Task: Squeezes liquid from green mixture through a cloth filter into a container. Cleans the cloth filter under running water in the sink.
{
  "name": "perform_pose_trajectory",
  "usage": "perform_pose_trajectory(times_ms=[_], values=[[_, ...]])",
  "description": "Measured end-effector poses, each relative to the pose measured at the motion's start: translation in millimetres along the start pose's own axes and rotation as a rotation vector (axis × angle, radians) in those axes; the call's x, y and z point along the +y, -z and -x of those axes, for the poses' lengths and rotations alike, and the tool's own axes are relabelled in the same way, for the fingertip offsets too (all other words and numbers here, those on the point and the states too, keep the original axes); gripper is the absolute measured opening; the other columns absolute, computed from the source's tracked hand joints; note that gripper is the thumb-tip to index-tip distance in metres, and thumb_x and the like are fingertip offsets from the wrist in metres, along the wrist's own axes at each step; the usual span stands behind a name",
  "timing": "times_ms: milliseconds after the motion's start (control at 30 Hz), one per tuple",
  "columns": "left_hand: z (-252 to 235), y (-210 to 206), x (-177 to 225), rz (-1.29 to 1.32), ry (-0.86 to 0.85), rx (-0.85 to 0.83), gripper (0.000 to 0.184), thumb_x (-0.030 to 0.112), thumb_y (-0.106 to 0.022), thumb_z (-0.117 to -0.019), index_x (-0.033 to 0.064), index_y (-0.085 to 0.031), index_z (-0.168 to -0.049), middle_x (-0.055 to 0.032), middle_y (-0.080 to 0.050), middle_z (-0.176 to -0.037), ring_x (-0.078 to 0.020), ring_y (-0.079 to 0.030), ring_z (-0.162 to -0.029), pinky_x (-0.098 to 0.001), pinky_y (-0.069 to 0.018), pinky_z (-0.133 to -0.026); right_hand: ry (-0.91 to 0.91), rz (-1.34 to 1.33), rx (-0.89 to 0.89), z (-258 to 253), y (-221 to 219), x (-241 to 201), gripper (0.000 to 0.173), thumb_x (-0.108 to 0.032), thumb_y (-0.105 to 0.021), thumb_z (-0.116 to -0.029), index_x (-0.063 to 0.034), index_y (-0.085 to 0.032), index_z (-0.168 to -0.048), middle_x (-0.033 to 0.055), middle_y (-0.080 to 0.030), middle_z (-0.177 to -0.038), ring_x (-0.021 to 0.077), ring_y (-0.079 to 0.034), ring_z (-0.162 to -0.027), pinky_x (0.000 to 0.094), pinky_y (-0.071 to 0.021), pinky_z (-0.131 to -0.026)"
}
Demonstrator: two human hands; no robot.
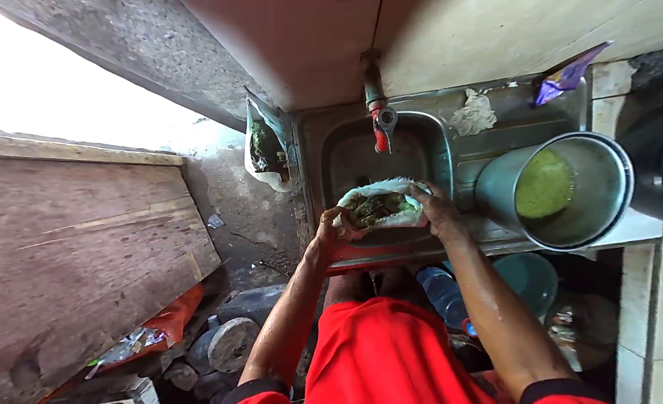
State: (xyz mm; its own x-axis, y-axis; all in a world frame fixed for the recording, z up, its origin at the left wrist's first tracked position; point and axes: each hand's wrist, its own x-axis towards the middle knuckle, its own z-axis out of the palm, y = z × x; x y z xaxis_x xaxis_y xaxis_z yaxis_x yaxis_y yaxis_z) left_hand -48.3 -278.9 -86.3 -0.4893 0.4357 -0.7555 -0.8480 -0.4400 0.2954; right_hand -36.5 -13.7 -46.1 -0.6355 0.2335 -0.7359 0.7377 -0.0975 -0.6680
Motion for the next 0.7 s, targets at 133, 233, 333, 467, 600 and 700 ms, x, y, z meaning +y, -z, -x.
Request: perform_pose_trajectory(times_ms=[133,233,333,467,600,700], values=[[5.1,-8.0,7.2,-0.188,0.218,0.007,0.021,0.016,-0.050,-0.1015,0.0028,-0.066,-0.100,-0.0069,-0.068,-0.080,-0.0121,-0.066,-0.069,-0.0279,-0.0570,-0.064,0.023,-0.094,0.025,-4.9,-8.5,-12.4,0.031,-0.030,-0.062,-0.1040,-0.0096,-0.064,-0.128,0.0089,-0.072,-0.105,0.0185,-0.071,-0.087,0.0413,-0.0620,-0.077],[3.0,-7.1,8.2,-0.268,0.256,-0.019,0.024,0.021,-0.050,-0.1045,0.0053,-0.067,-0.097,-0.0035,-0.066,-0.075,-0.0084,-0.062,-0.061,-0.0239,-0.0536,-0.056,0.034,-0.135,0.051,-9.8,-11.3,-28.4,0.030,-0.026,-0.060,-0.1047,-0.0068,-0.064,-0.127,0.0090,-0.072,-0.104,0.0178,-0.071,-0.086,0.0403,-0.0622,-0.078],[-0.4,-19.8,15.3,-0.167,0.225,-0.006,0.031,0.024,-0.041,-0.1085,0.0065,-0.065,-0.101,-0.0034,-0.066,-0.072,-0.0084,-0.062,-0.058,-0.0240,-0.0542,-0.053,0.047,0.090,0.124,-28.0,-6.1,-35.4,0.033,-0.033,-0.062,-0.1029,-0.0101,-0.066,-0.127,0.0096,-0.072,-0.106,0.0202,-0.071,-0.088,0.0440,-0.0612,-0.078],[-32.6,-40.8,8.4,0.089,0.106,0.105,0.030,0.029,-0.038,-0.1074,0.0092,-0.059,-0.110,-0.0046,-0.064,-0.080,-0.0125,-0.062,-0.066,-0.0291,-0.0554,-0.059,-0.118,0.807,-0.067,-62.3,4.2,19.2,0.038,-0.026,-0.066,-0.0987,0.0001,-0.066,-0.126,0.0264,-0.067,-0.122,0.0413,-0.064,-0.114,0.0645,-0.0501,-0.098],[-77.7,-39.0,-12.2,0.134,-0.059,0.240,0.018,0.016,-0.044,-0.1049,0.0033,-0.056,-0.107,-0.0080,-0.062,-0.082,-0.0169,-0.061,-0.068,-0.0338,-0.0552,-0.062,-0.330,0.779,-0.136,-44.0,-14.8,40.0,0.047,-0.043,-0.072,-0.0922,-0.0026,-0.070,-0.115,0.0191,-0.070,-0.112,0.0313,-0.067,-0.103,0.0549,-0.0535,-0.091],[-87.6,-38.4,-17.6,0.187,-0.090,0.252,0.017,0.016,-0.045,-0.1026,0.0045,-0.057,-0.107,-0.0080,-0.062,-0.081,-0.0163,-0.061,-0.065,-0.0329,-0.0546,-0.059,-0.312,0.894,-0.155,-40.5,-17.3,49.2,0.051,-0.053,-0.071,-0.0888,-0.0073,-0.072,-0.113,0.0158,-0.071,-0.113,0.0298,-0.067,-0.106,0.0563,-0.0535,-0.093]])
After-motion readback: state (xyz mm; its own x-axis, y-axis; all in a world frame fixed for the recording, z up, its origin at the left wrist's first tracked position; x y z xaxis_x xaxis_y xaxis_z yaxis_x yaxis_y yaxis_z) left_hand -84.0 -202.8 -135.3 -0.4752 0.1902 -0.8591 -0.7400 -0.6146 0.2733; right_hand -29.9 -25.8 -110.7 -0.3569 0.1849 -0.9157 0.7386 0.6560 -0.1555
